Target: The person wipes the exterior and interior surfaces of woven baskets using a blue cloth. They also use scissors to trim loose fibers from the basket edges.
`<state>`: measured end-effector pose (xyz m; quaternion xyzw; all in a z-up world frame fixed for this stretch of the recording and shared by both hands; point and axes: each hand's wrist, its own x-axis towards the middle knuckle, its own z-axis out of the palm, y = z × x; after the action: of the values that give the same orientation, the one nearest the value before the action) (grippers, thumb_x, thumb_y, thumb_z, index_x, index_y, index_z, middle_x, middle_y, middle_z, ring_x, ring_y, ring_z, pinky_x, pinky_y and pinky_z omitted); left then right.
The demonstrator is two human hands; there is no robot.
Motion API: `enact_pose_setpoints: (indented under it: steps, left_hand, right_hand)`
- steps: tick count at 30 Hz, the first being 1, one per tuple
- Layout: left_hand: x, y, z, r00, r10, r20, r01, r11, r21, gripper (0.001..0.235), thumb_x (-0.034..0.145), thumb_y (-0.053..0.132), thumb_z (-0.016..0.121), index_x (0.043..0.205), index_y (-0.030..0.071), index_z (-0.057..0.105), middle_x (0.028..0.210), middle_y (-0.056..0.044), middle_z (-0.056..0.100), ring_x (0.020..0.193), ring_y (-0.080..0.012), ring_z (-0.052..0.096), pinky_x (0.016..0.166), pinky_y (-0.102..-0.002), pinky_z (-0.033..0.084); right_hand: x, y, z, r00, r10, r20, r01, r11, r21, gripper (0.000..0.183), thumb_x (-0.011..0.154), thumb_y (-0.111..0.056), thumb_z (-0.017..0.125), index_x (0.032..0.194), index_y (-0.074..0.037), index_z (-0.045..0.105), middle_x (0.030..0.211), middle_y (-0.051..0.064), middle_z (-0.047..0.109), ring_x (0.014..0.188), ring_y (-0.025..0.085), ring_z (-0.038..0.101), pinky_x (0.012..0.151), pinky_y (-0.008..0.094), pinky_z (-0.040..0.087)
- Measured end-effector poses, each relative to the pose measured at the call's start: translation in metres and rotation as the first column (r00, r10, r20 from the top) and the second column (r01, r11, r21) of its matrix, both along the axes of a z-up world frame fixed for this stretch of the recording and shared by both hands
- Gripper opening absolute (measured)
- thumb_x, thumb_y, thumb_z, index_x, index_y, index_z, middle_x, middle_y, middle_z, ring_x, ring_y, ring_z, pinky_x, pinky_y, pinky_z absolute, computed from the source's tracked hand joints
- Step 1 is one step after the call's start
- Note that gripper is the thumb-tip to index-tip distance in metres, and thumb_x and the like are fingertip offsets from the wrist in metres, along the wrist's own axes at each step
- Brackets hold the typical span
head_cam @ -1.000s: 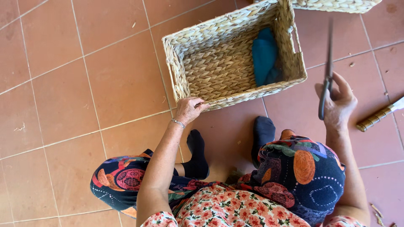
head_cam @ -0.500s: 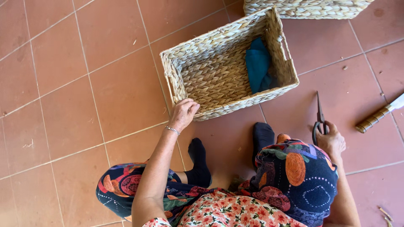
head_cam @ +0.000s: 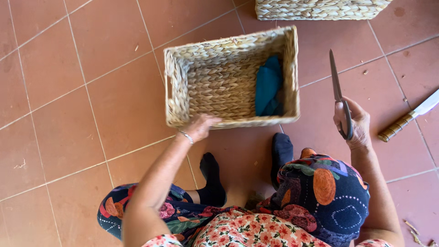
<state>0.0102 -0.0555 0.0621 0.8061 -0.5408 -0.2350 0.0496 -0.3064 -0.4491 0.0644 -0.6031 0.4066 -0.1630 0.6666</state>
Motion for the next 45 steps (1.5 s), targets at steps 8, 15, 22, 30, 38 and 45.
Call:
enact_pose_setpoints:
  steps: [8, 15, 22, 30, 38, 45]
  left_hand:
    - [0.108, 0.087, -0.035, 0.077, -0.583, 0.809, -0.334, 0.749, 0.572, 0.017, 0.093, 0.031, 0.069, 0.109, 0.027, 0.07, 0.106, -0.002, 0.072, 0.113, -0.0287, 0.059, 0.101, -0.062, 0.042]
    - [0.052, -0.022, -0.042, 0.846, 0.504, -0.177, -0.531, 0.83, -0.174, 0.028, 0.103, 0.023, 0.065, 0.127, 0.011, 0.067, 0.086, -0.006, 0.074, 0.064, -0.0171, 0.06, 0.056, -0.03, 0.05]
    - [0.015, -0.119, -0.076, 0.332, 0.536, -0.776, -0.943, 0.184, -0.277, 0.03, 0.093, 0.021, 0.075, 0.12, 0.007, 0.071, 0.098, -0.004, 0.076, 0.084, -0.0128, 0.075, 0.072, -0.022, 0.063]
    - [0.032, -0.135, -0.076, 0.155, 0.525, -0.837, -0.988, 0.096, -0.122, 0.021, 0.09, 0.019, 0.077, 0.1, 0.001, 0.075, 0.087, -0.006, 0.077, 0.072, -0.0107, 0.071, 0.064, -0.023, 0.061]
    - [0.046, -0.121, -0.084, -0.009, 0.412, -0.911, -0.972, 0.21, 0.105, 0.017, 0.094, 0.019, 0.073, 0.099, 0.003, 0.072, 0.084, -0.004, 0.072, 0.067, -0.0075, 0.066, 0.06, -0.023, 0.06]
    - [0.048, -0.116, -0.074, -0.099, 0.349, -0.932, -0.971, 0.17, 0.167, 0.015, 0.09, 0.013, 0.074, 0.099, 0.001, 0.073, 0.087, -0.009, 0.075, 0.069, -0.0108, 0.07, 0.063, -0.027, 0.064]
  right_hand:
    - [0.032, 0.008, 0.063, 0.893, 0.444, 0.079, -0.446, 0.895, 0.015, 0.069, 0.097, -0.049, 0.061, 0.135, 0.008, 0.056, 0.079, 0.001, 0.056, 0.062, 0.007, 0.046, 0.052, 0.023, 0.037]
    - [0.087, 0.03, 0.064, 0.663, 0.747, 0.045, -0.749, 0.663, 0.023, 0.076, 0.094, -0.061, 0.049, 0.139, 0.0, 0.055, 0.069, -0.001, 0.051, 0.053, 0.008, 0.046, 0.046, 0.026, 0.038]
    - [0.139, 0.04, 0.074, 0.491, 0.831, -0.262, -0.871, 0.47, -0.142, 0.073, 0.093, -0.073, 0.033, 0.104, -0.008, 0.062, 0.063, 0.002, 0.056, 0.056, 0.012, 0.056, 0.052, 0.031, 0.051]
    - [0.168, 0.035, 0.069, 0.412, 0.807, -0.423, -0.875, 0.48, 0.064, 0.085, 0.08, -0.086, 0.033, 0.071, -0.006, 0.058, 0.054, 0.003, 0.051, 0.048, 0.014, 0.055, 0.04, 0.033, 0.047]
    - [0.192, 0.045, 0.078, 0.41, 0.811, -0.418, -0.852, 0.504, 0.143, 0.079, 0.076, -0.086, 0.035, 0.083, -0.014, 0.065, 0.054, 0.0, 0.053, 0.045, 0.01, 0.052, 0.037, 0.031, 0.044]
    - [0.217, 0.051, 0.064, 0.382, 0.797, -0.469, -0.886, 0.46, 0.06, 0.085, 0.085, -0.082, 0.029, 0.074, -0.005, 0.064, 0.053, 0.006, 0.055, 0.045, 0.017, 0.058, 0.039, 0.036, 0.048]
